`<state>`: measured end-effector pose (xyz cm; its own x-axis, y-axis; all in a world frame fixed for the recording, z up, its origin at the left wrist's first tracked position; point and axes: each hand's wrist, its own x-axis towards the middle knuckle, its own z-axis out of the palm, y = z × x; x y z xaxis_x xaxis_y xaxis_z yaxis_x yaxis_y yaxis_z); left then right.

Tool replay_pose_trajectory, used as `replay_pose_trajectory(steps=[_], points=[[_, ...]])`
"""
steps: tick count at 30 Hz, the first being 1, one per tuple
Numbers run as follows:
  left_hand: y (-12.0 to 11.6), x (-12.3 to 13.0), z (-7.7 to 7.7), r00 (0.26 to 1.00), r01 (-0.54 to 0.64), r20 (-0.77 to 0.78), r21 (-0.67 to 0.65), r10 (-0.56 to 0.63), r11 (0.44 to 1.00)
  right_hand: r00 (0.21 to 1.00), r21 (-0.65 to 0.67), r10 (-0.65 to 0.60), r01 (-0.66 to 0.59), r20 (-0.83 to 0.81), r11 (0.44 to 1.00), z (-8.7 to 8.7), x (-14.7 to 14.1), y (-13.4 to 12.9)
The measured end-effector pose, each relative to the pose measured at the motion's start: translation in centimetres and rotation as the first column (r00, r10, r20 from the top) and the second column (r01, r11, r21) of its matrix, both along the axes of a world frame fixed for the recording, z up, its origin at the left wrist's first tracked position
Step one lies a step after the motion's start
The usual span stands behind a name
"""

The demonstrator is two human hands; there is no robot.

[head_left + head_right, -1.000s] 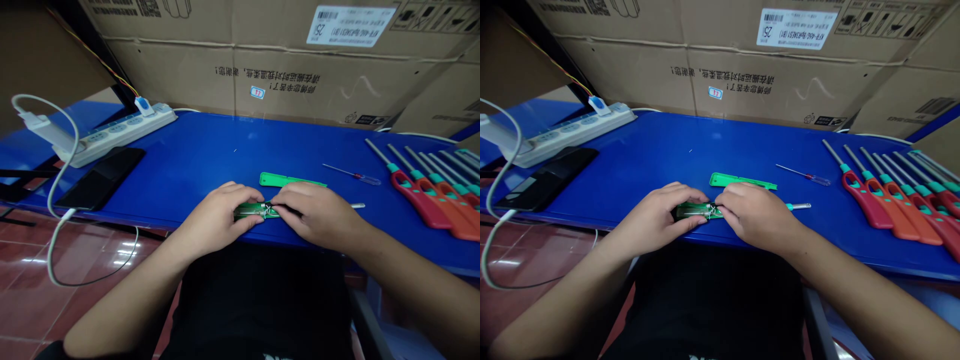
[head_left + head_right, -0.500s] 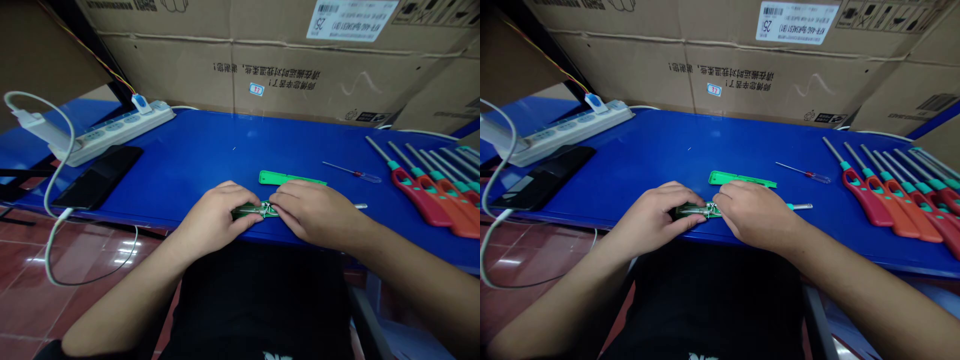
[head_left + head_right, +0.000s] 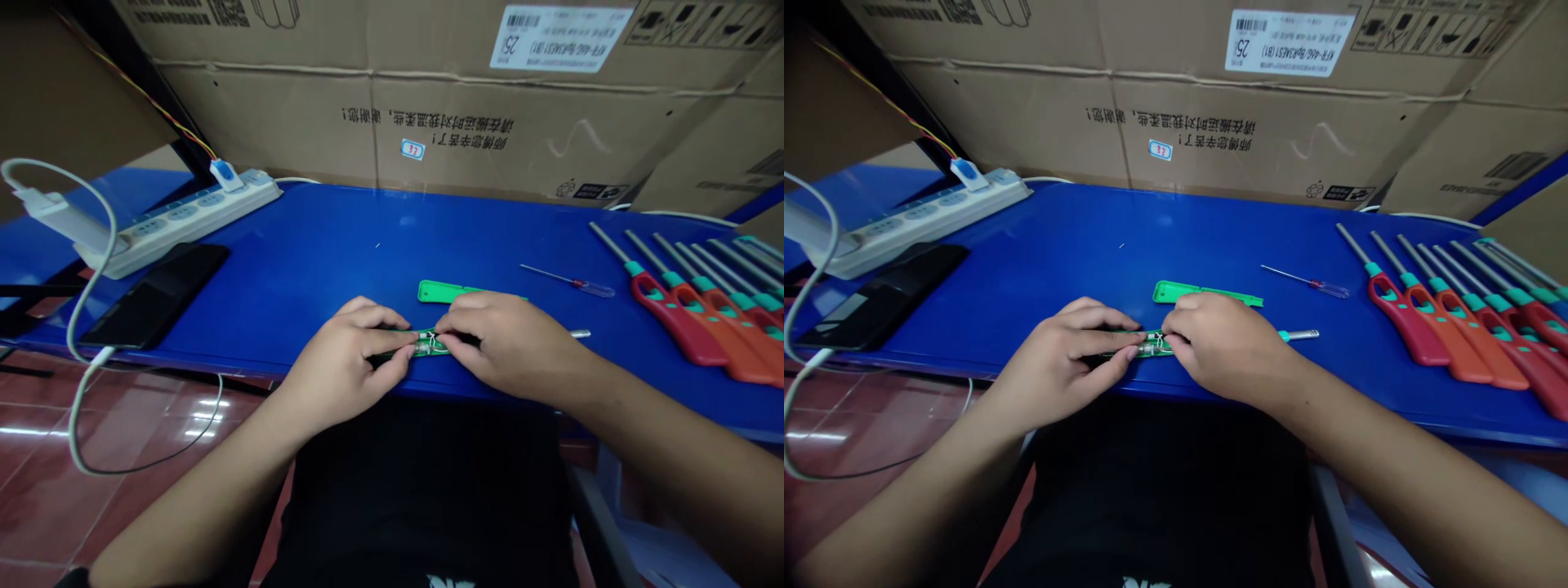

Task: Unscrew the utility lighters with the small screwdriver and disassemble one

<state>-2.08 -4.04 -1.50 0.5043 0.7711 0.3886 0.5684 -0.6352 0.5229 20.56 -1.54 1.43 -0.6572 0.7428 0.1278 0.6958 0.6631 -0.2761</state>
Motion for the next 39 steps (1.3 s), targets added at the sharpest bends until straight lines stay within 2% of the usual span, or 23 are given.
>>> replay_pose_trajectory(steps=[5, 9, 11, 14, 17, 21, 26, 34, 36, 39], points=[[0.4, -0.1, 0.1, 0.998, -0.009, 0.067, -0.097, 0.015, 0.995, 0.992, 0.001, 0.094, -0.094, -0.081, 0.996, -0.4, 0.6, 0.2], [0.8, -0.2, 0.2, 0.994, 0.001, 0.107, -0.244, 0.026, 0.97, 0.988, 0.023, 0.132, -0.13, -0.079, 0.991, -0.8, 0.7, 0.4], [0.9, -0.3, 0.3, 0.994, -0.004, 0.106, -0.27, 0.034, 0.963, 0.987, 0.026, 0.144, -0.142, -0.077, 0.989, -0.8, 0.7, 0.6], [0.8, -0.4, 0.3, 0.998, -0.003, 0.062, -0.221, 0.017, 0.975, 0.988, 0.025, 0.147, -0.146, -0.043, 0.989, -0.7, 0.5, 0.7], [0.5, -0.4, 0.6, 1.0, -0.011, -0.006, -0.118, 0.011, 0.993, 0.988, 0.038, 0.149, -0.15, 0.03, 0.988, -0.5, 0.3, 0.8], [0.1, -0.3, 0.6, 0.999, 0.011, -0.051, -0.021, -0.012, 1.0, 0.985, 0.007, 0.174, -0.174, -0.015, 0.985, -0.3, 0.4, 1.0], [0.0, -0.3, 0.2, 0.999, 0.032, -0.033, 0.03, -0.031, 0.999, 0.989, 0.018, 0.092, -0.091, -0.112, 0.996, -0.2, 0.6, 0.9], [-0.2, -0.4, 0.1, 0.999, 0.033, -0.003, 0.046, -0.032, 0.998, 0.998, -0.123, 0.025, -0.032, -0.051, 0.992, 0.7, -0.4, 1.1], [-0.2, -0.4, 0.0, 0.999, 0.037, 0.0, 0.047, -0.037, 0.998, 0.998, -0.137, 0.06, -0.062, -0.022, 0.989, 1.0, -0.3, 1.4], [-0.1, -0.5, -0.1, 0.999, 0.043, 0.001, 0.044, -0.043, 0.998, 0.968, -0.093, 0.249, -0.245, 0.032, 0.965, 1.3, 0.3, 2.2]])
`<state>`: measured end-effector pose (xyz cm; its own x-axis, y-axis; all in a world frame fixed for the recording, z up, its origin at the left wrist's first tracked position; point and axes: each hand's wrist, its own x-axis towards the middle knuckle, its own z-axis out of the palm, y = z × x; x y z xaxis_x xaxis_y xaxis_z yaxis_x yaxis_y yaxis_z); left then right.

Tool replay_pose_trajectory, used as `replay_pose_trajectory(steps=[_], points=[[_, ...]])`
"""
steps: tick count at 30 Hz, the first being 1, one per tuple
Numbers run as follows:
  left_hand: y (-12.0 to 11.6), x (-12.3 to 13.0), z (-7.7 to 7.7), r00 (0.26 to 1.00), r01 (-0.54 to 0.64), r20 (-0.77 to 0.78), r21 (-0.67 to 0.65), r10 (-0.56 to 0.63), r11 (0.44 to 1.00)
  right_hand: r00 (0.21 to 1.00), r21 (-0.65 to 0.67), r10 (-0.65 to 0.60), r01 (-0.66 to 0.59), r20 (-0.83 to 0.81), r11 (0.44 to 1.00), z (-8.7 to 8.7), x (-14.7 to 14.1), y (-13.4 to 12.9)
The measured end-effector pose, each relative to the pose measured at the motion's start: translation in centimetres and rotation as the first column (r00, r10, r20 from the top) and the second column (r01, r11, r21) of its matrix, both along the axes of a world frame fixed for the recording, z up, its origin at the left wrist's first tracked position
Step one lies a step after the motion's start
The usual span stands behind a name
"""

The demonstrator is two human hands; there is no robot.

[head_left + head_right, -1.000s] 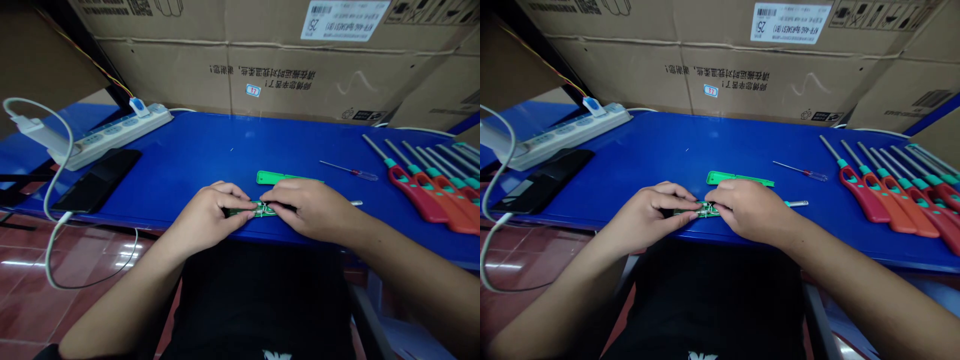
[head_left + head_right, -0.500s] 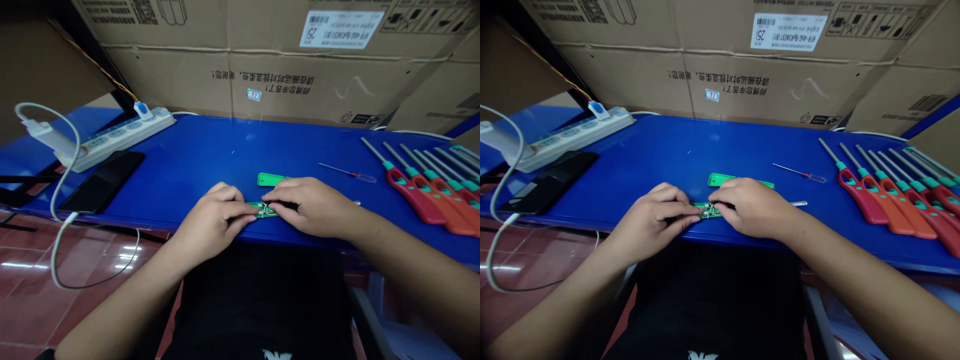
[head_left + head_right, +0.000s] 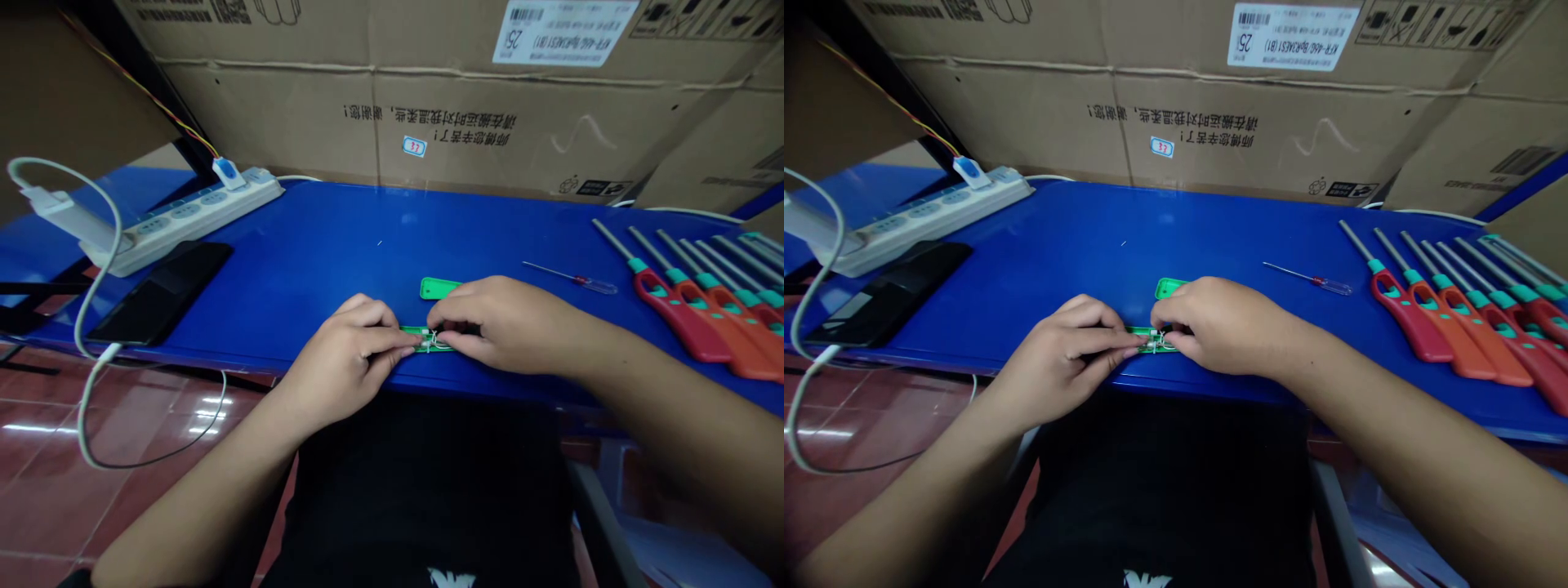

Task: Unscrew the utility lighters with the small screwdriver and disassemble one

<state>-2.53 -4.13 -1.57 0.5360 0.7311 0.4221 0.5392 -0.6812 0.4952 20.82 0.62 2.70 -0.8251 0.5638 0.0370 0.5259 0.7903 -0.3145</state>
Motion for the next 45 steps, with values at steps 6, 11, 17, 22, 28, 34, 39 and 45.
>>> replay_pose_trajectory(steps=[6, 11, 17, 22, 28, 34, 39, 45], points=[[0.1, 0.1, -0.1, 1.0, 0.008, 0.003, 0.015, -0.008, 1.0, 0.927, 0.175, 0.296, -0.339, 0.23, 0.924, 0.5, 0.5, 1.4], [0.2, 0.0, -0.1, 1.0, 0.012, -0.003, 0.027, -0.011, 1.0, 0.903, 0.176, 0.265, -0.337, 0.339, 0.925, 1.1, -0.3, 1.3], [0.4, 0.1, -0.1, 1.0, 0.012, 0.002, 0.002, -0.012, 1.0, 0.899, 0.224, 0.309, -0.385, 0.31, 0.895, 1.1, 0.2, 1.3], [0.3, 0.2, -0.1, 1.0, 0.008, 0.013, -0.015, -0.008, 1.0, 0.93, 0.299, 0.301, -0.354, 0.21, 0.886, 0.3, 1.2, 1.5], [0.2, 0.0, -0.1, 1.0, 0.004, 0.014, -0.02, -0.004, 1.0, 0.964, 0.171, 0.267, -0.261, -0.015, 0.95, -0.2, 1.8, 1.3], [0.3, 0.1, -0.1, 1.0, 0.005, 0.013, -0.008, -0.005, 1.0, 0.967, 0.179, 0.25, -0.238, -0.047, 0.955, -0.3, 2.3, 1.3], [0.4, 0.1, -0.1, 1.0, 0.004, -0.006, 0.003, -0.004, 1.0, 0.967, 0.19, 0.255, -0.252, 0.01, 0.949, -0.7, 2.3, 1.0], [0.3, 0.2, 0.1, 1.0, 0.001, -0.004, 0.023, -0.001, 1.0, 1.0, 0.074, 0.021, -0.021, 0.001, 0.997, 0.0, 2.1, 0.4]])
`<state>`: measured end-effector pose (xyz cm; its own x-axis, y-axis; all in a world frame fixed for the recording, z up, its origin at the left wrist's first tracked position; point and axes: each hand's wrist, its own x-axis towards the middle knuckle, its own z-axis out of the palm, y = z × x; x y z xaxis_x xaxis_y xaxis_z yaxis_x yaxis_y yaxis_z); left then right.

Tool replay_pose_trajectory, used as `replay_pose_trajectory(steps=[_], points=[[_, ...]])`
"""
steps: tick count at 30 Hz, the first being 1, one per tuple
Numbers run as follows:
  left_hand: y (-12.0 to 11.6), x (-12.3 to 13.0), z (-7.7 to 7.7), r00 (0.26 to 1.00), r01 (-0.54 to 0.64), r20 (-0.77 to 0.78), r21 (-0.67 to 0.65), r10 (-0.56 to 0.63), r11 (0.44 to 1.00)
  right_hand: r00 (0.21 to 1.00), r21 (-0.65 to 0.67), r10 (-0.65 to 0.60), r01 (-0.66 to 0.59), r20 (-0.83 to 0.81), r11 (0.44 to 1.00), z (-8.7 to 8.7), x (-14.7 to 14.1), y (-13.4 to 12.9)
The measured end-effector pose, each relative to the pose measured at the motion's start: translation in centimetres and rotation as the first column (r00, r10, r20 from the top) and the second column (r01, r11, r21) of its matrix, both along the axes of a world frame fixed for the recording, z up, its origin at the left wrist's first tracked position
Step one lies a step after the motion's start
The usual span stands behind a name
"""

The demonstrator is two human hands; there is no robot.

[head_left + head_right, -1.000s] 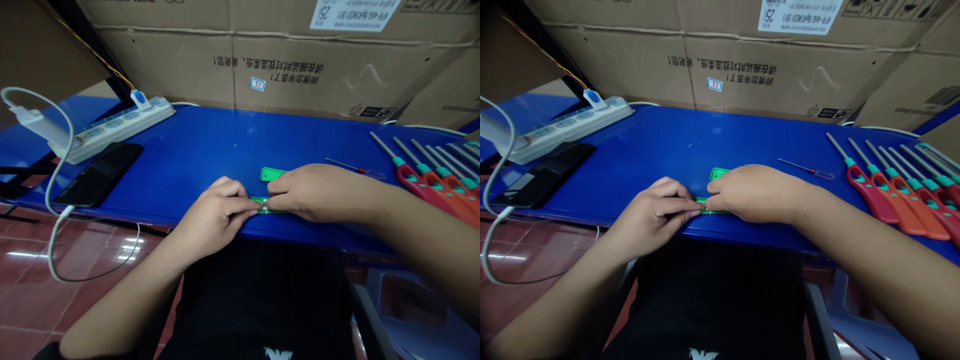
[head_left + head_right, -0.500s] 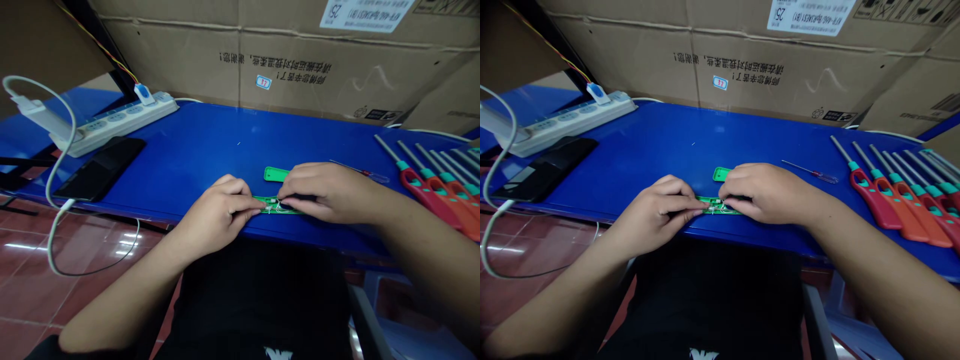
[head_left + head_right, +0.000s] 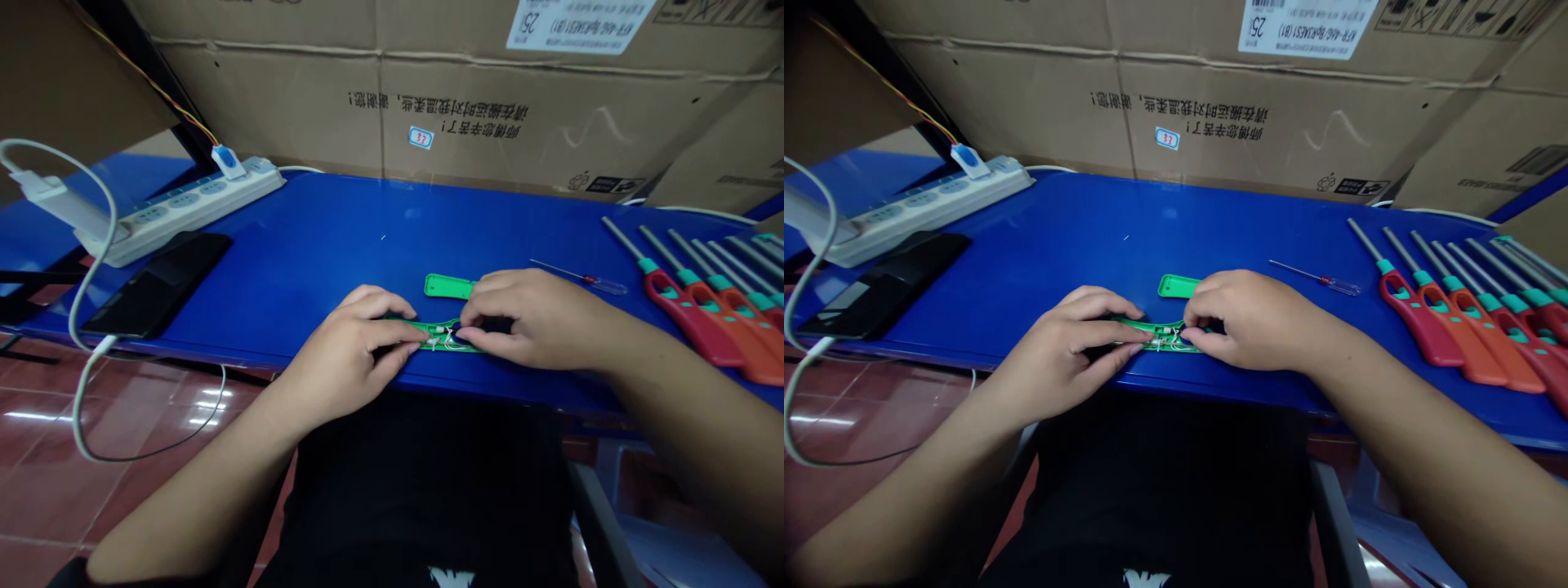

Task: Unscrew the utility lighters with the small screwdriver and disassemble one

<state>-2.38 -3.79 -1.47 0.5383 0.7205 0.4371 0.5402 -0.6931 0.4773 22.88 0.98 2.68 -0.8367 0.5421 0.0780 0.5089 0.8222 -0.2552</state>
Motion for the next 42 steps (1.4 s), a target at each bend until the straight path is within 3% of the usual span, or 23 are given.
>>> replay_pose_trajectory(steps=[3, 11, 19, 24, 31, 37, 42], points=[[0.0, 0.1, 0.1, 0.999, 0.043, 0.014, -0.037, -0.042, 0.998, 0.999, -0.064, -0.033, 0.032, -0.016, 0.997, -0.2, -0.1, -0.3], [0.1, 0.3, 0.5, 0.998, 0.063, -0.008, -0.073, -0.064, 0.995, 0.994, -0.028, -0.11, 0.109, -0.014, 0.994, -1.0, -0.9, -0.3], [0.3, 0.0, 0.2, 0.995, 0.096, -0.005, -0.061, -0.096, 0.994, 0.997, 0.053, -0.055, 0.052, 0.057, 0.997, -0.3, -1.2, -0.2], [0.2, -0.1, 0.1, 0.997, 0.083, 0.003, -0.066, -0.083, 0.994, 0.997, 0.105, 0.072, -0.072, -0.001, 0.992, -0.5, -0.9, 0.0], [0.1, 0.0, 0.1, 0.997, 0.08, 0.008, -0.065, -0.08, 0.995, 0.968, 0.359, 0.248, -0.219, -0.034, 0.907, -1.2, 0.3, -0.3], [0.1, 0.0, 0.1, 0.997, 0.08, 0.014, -0.067, -0.08, 0.995, 0.961, 0.471, 0.273, -0.226, -0.034, 0.853, -1.3, 0.6, -0.6], [0.1, 0.1, 0.2, 0.997, 0.082, 0.023, -0.069, -0.08, 0.994, 0.963, 0.453, 0.264, -0.209, -0.062, 0.867, -1.7, 0.5, -0.5]])
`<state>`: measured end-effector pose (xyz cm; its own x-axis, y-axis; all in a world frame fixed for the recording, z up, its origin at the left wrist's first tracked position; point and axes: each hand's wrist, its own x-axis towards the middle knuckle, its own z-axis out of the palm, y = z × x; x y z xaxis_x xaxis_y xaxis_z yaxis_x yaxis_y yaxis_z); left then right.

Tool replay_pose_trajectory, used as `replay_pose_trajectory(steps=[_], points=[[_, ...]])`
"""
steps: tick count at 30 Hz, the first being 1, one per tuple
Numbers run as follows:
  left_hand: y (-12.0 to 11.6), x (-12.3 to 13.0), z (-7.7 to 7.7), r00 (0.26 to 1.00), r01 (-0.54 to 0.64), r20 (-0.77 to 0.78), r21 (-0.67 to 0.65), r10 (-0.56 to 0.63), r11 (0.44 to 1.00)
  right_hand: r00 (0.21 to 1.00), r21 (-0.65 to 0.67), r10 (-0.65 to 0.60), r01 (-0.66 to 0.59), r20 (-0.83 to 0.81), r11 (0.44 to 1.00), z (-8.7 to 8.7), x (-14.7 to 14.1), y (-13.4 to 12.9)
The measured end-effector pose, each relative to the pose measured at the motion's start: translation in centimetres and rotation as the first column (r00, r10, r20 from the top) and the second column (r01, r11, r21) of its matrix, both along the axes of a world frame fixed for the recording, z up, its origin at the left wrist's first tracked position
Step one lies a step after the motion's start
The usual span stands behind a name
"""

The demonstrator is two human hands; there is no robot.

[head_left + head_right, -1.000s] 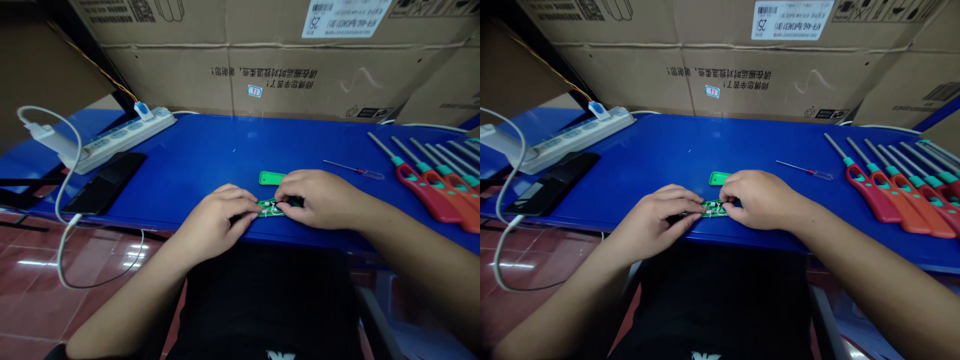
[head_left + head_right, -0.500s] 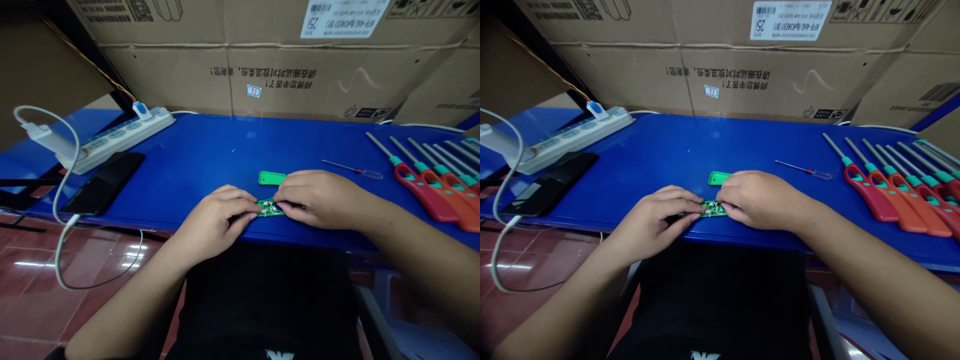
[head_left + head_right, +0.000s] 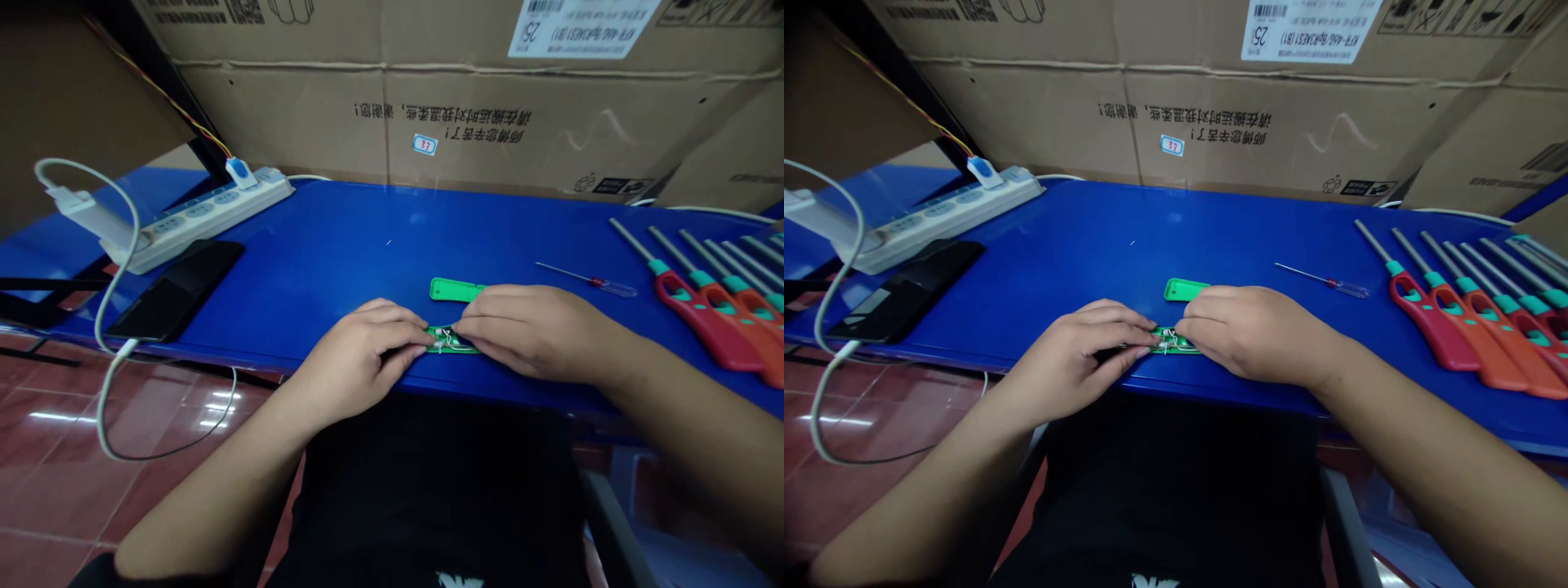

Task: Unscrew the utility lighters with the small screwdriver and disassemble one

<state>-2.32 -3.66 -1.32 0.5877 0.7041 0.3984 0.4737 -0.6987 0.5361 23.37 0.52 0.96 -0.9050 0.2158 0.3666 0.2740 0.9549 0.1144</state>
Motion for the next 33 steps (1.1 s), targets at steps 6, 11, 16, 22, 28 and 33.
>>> replay_pose_trajectory(steps=[6, 11, 16, 22, 28, 33], points=[[0.0, 0.1, 0.0, 1.0, 0.003, -0.009, 0.005, -0.003, 1.0, 0.998, -0.182, -0.05, 0.055, 0.028, 0.982, -0.4, -0.5, 0.0], [-0.2, 0.0, 0.0, 0.996, -0.062, -0.065, -0.023, 0.06, 0.998, 0.994, -0.233, -0.075, 0.091, 0.076, 0.968, -0.2, -0.9, 0.0], [-0.4, 0.0, 0.1, 0.99, -0.1, -0.102, -0.045, 0.095, 0.994, 0.991, -0.303, -0.093, 0.119, 0.099, 0.945, -0.2, -1.0, 0.2], [-0.1, 0.1, 0.0, 0.997, -0.043, -0.068, -0.015, 0.042, 0.999, 0.983, -0.38, -0.161, 0.181, 0.084, 0.907, -0.1, -1.5, 0.1], [-0.2, 0.2, 0.0, 0.994, -0.036, -0.103, -0.005, 0.035, 0.999, 0.987, -0.455, -0.163, 0.138, -0.016, 0.88, -0.4, -1.4, 0.2], [-0.3, 0.1, -0.1, 0.994, -0.032, -0.107, -0.005, 0.031, 0.999, 0.944, -0.553, -0.329, 0.288, 0.026, 0.782, 0.4, -2.2, -0.6]])
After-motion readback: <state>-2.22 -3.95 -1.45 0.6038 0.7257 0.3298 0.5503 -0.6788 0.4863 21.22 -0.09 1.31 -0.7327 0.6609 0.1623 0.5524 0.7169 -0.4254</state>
